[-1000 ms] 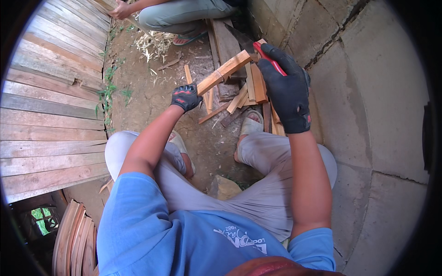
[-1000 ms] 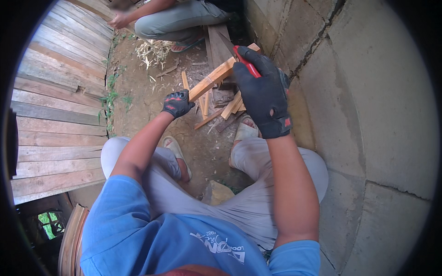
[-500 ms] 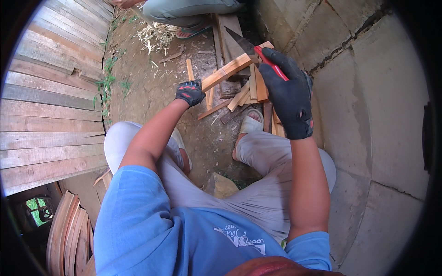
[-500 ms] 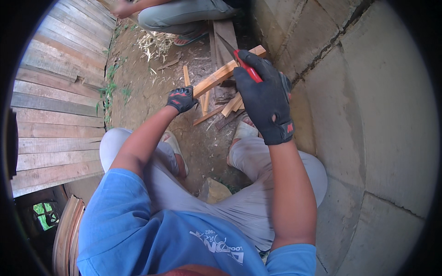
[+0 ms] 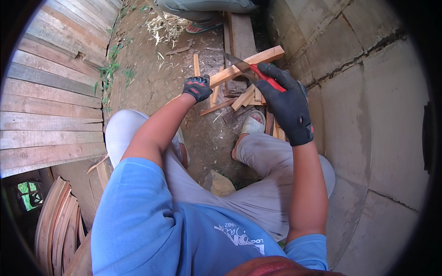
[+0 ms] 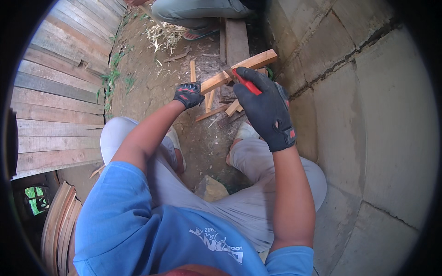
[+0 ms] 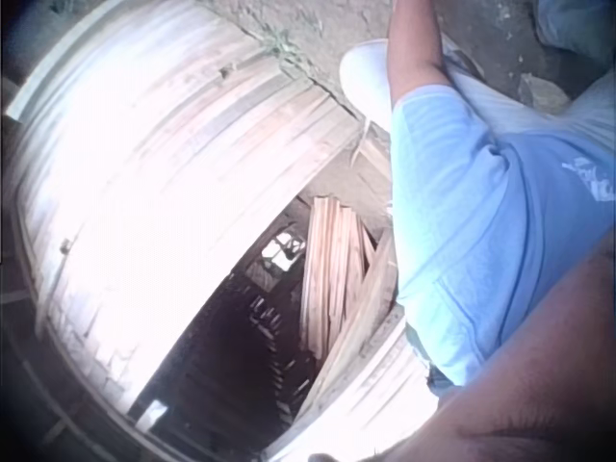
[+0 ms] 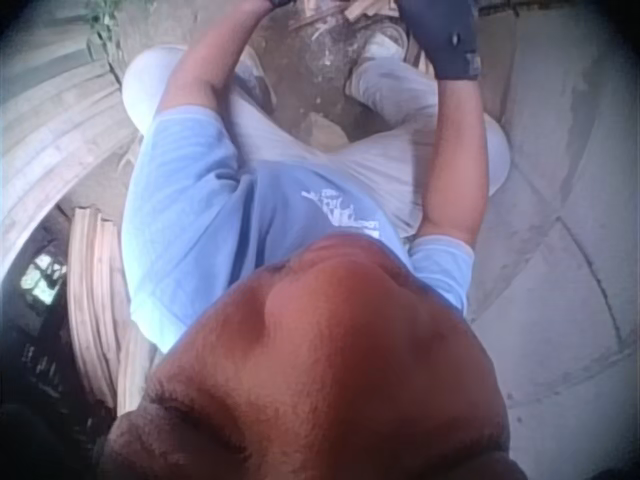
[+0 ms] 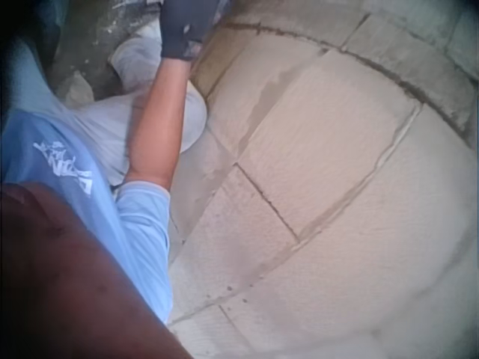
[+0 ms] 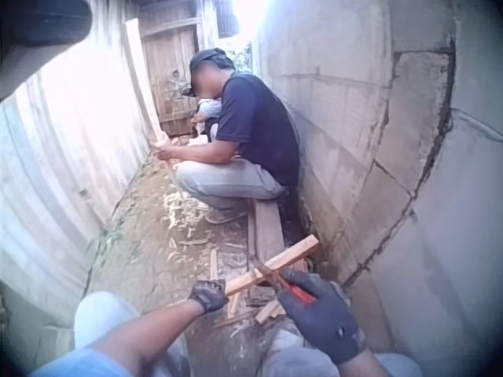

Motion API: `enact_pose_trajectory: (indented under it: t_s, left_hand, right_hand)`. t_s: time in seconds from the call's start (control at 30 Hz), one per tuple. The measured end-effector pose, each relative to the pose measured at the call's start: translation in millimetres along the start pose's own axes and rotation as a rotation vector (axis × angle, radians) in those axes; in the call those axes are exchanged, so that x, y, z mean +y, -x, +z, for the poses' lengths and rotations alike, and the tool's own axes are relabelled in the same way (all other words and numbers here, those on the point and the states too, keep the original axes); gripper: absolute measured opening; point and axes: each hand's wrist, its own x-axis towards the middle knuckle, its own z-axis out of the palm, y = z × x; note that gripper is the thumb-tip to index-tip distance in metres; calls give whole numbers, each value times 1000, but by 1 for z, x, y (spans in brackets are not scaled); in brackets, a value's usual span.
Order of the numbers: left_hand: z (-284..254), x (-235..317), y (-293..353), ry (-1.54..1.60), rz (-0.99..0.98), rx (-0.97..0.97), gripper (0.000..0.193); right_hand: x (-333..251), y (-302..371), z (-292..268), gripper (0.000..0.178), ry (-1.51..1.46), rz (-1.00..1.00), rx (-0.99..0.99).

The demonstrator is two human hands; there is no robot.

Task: The person sits on the ground and uses a hand saw to cut a thin wooden strip into smaller pieces. The person holds the wood with one hand and saws with the other, creating a pile of cut wood segments.

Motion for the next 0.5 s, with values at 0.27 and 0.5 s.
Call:
enact_pose_trajectory:
  t_s: [0.27, 0.5]
  left_hand:
    - [2, -2, 0, 10, 4, 7, 43]
    - [-1, 0, -1, 8, 4, -10, 44]
  right_hand:
    - [4, 0, 6, 44, 34, -43, -8]
    - [-5, 3, 1, 45, 22, 32, -94]
